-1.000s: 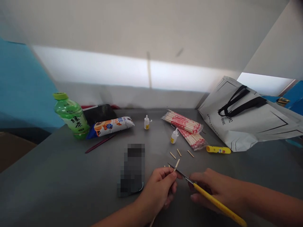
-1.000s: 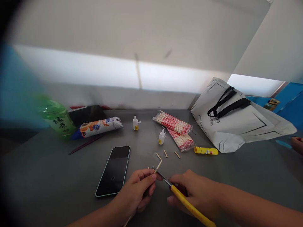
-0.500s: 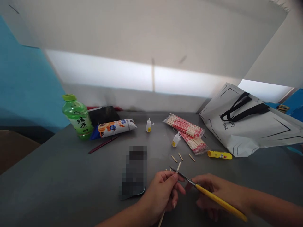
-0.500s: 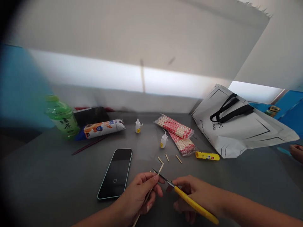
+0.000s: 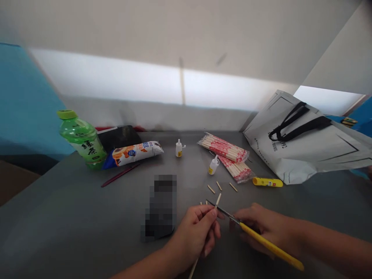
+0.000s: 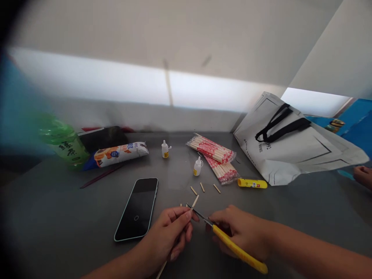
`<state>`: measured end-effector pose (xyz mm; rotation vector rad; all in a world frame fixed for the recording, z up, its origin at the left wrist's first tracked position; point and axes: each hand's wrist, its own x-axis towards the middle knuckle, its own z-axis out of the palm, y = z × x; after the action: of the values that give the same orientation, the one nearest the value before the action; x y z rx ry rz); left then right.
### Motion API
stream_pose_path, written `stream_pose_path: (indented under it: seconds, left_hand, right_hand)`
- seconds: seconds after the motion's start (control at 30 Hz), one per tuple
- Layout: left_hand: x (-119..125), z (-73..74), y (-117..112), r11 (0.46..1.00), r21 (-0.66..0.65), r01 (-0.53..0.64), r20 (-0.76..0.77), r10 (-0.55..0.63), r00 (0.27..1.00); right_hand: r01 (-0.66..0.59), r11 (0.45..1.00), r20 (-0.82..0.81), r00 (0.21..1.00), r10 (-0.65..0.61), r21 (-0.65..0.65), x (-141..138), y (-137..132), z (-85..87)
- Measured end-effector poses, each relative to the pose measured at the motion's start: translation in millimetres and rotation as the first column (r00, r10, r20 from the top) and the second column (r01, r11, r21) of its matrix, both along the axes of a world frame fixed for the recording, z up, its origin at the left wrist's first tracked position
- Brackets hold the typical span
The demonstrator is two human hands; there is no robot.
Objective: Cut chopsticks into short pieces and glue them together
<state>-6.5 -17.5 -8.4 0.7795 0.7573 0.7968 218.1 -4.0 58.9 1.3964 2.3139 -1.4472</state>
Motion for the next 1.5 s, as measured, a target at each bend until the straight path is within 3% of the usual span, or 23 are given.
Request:
stream_pose_path:
  seconds: [0.27,0.53,0.93,1.33,1.5]
  left_hand:
    - [-3,4.7,1,0.999,0.034,0.033,0.008,-0.033,0.999]
    - [-3,0.0,2,0.998,0.03,0.047,0.002,-0.048,0.999]
    - [-2,0.7,1,0.999,0.03,0.025,-0.029,-0.024,0.999]
    - [-3,-1.7,3,0.997,0.048,0.053,-0.046,-0.05,0.998]
    - [-3,-1.1,3,0.998,0.041,0.053,-0.035,-0.052,0.998]
  right_hand:
    - [0.074,0.992,-0.023,0.997,-0.077,-0.107,-5,-10,16.7]
    - [0.023,0.983,-0.002,1.0,-0.024,-0.184,-6,0,38.9]
    - [0.135,0.955,0.001,0.99,-0.14,-0.265,-7,0,31.0]
    - [0.12,0.961,0.004,0.992,-0.122,-0.251,-17,-4,41.0]
    - [0.027,0.993,-0.004,1.0,-0.028,-0.116,-16,-4,40.9]
